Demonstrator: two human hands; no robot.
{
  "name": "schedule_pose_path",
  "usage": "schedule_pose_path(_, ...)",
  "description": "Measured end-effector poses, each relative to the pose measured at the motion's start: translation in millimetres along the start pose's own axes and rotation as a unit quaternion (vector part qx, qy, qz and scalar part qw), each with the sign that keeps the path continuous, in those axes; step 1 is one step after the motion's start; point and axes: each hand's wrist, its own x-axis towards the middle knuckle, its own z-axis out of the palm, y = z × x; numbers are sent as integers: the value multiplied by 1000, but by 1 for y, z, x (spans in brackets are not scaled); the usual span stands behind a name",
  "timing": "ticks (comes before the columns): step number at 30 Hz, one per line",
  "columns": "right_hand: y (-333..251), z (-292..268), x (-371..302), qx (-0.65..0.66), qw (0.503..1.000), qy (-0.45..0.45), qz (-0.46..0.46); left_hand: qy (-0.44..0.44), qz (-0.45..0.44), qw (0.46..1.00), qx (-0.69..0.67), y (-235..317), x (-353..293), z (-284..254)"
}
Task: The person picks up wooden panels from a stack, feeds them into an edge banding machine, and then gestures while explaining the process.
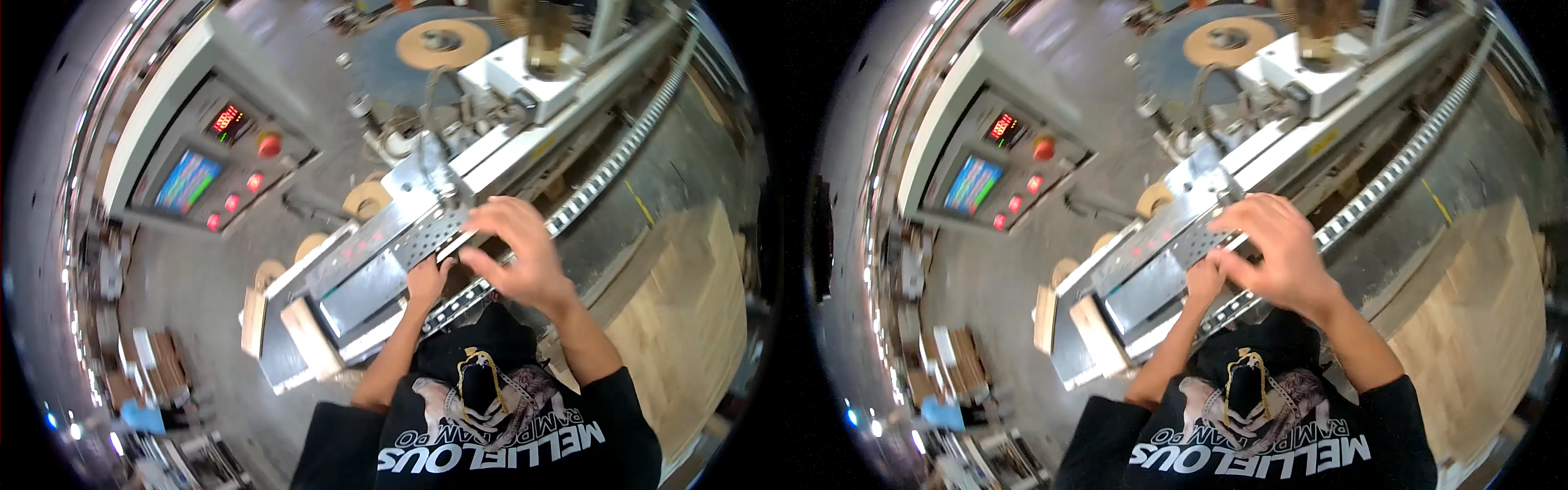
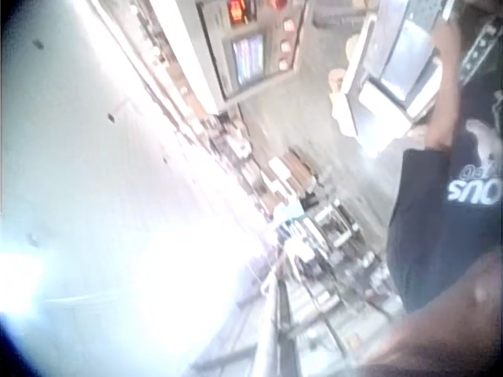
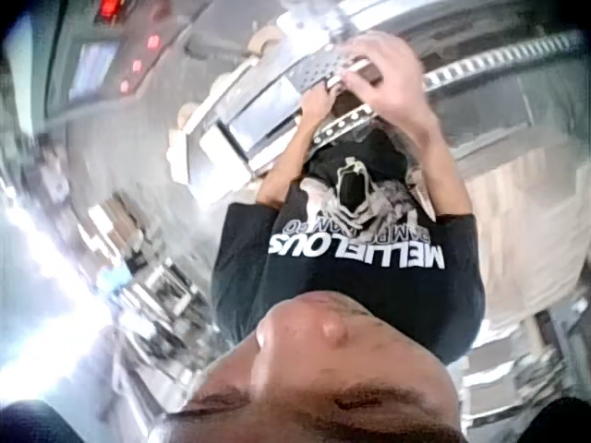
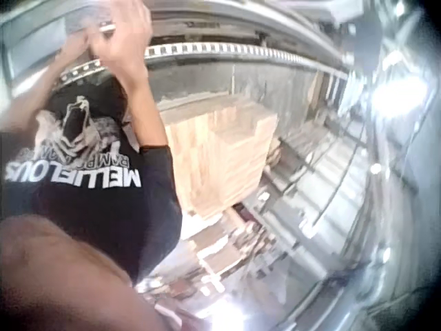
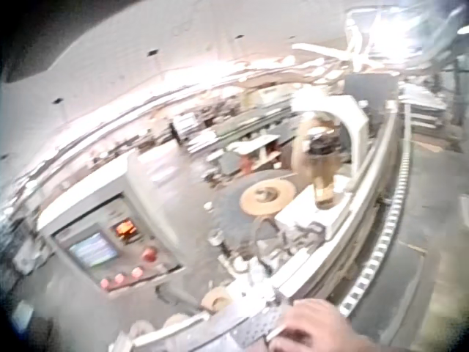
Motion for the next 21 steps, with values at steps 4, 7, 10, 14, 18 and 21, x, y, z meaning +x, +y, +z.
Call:
schedule_pose_path(4,-102,-48,28,-28,966,45,-252,191,125,973,45,-33,-52,-3)
schedule_pose_path(7,-141,-41,36,10,955,22,-295,203,53,977,46,-63,-99,-25)
schedule_pose_path(10,-165,-39,52,47,947,33,-316,245,-29,968,45,-83,-135,-38)
schedule_pose_path(14,-198,-13,37,114,978,69,-161,297,-129,945,42,-121,-181,-44)
schedule_pose_path(18,-196,33,45,187,949,-47,-250,329,-165,929,29,-151,-204,-41)
schedule_pose_path(21,-216,55,53,253,848,-193,-424,378,-149,913,46,-173,-220,-40)
